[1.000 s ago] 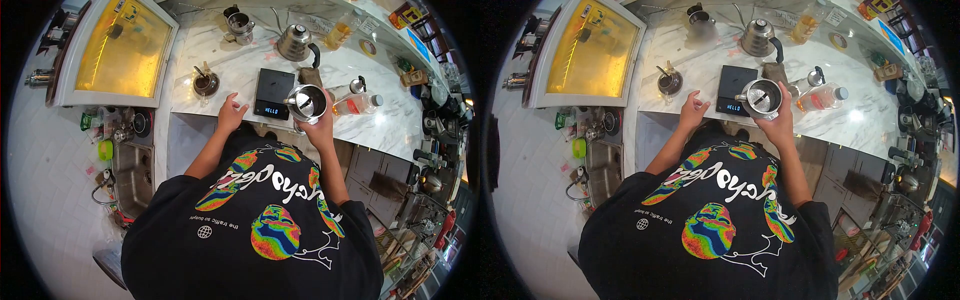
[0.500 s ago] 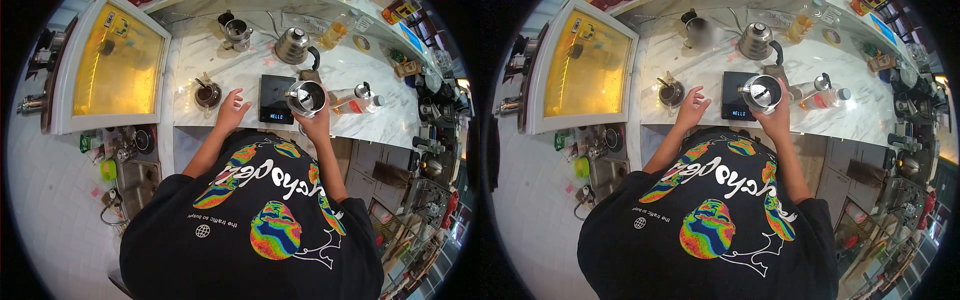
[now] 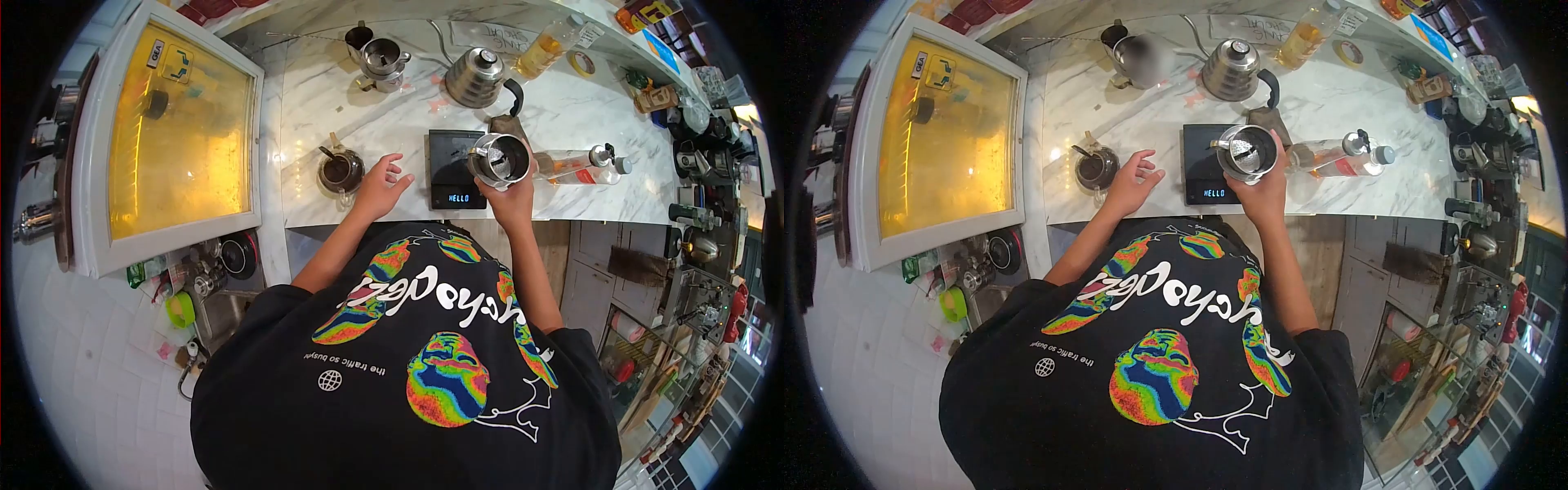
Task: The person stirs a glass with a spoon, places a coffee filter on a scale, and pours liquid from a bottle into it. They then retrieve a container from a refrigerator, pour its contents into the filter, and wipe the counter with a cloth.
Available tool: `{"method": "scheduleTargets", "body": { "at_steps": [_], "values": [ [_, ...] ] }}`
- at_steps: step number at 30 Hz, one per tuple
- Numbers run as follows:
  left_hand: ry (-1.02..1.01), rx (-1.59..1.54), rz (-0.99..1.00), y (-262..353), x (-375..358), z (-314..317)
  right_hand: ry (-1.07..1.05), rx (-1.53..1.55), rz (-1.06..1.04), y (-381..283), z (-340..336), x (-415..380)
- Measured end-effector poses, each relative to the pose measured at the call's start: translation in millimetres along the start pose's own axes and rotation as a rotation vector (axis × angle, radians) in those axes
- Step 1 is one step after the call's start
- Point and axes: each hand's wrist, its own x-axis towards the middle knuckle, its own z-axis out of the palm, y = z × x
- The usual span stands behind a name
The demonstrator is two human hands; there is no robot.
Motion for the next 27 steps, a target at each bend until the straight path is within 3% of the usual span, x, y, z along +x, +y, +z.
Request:
{"method": "scheduleTargets", "body": {
  "at_steps": [27],
  "values": [
    [-0.119, -0.019, -0.053, -14.4, 30.2, -4.1, -0.064, 0.033, 0.028, 26.4, 36.4, 12.1]
  ]
}}
